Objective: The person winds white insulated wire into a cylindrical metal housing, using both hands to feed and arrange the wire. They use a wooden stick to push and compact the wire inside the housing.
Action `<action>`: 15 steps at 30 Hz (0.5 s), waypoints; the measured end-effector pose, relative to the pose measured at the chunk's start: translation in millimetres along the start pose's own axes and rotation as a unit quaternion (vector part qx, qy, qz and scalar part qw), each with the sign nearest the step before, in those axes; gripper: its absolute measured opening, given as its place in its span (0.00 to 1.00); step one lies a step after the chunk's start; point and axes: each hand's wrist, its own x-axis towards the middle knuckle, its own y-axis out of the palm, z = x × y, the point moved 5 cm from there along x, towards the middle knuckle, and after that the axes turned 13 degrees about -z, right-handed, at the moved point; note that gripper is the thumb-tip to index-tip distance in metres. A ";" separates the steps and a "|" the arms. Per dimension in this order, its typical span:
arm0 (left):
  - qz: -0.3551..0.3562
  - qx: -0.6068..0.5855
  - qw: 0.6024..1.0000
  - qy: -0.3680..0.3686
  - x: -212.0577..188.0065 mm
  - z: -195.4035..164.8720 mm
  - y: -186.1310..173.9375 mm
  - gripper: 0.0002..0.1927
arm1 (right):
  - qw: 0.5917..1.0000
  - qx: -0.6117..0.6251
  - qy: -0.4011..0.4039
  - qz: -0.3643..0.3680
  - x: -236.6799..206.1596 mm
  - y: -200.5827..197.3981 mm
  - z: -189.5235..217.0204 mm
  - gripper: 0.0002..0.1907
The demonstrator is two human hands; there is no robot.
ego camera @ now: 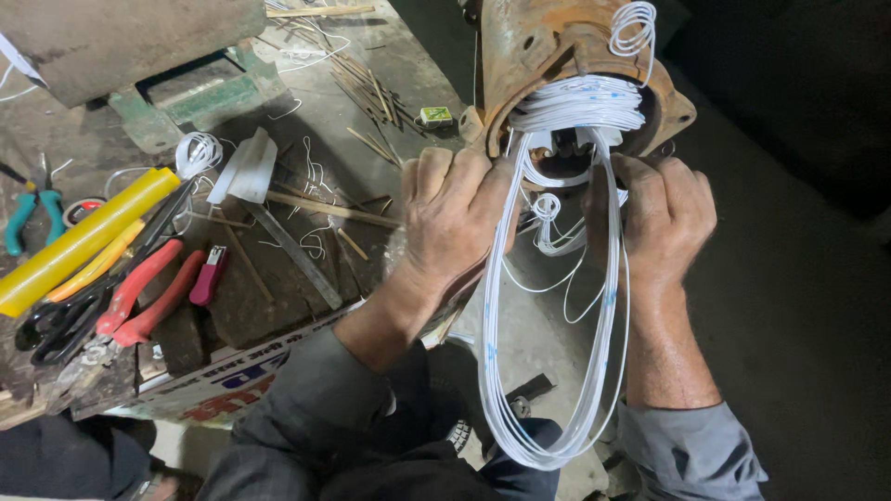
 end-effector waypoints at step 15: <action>0.020 0.000 0.998 0.053 8.3 4.1 -0.6 0.13 | 0.999 0.039 0.024 0.007 3.2 -4.7 -0.3 0.12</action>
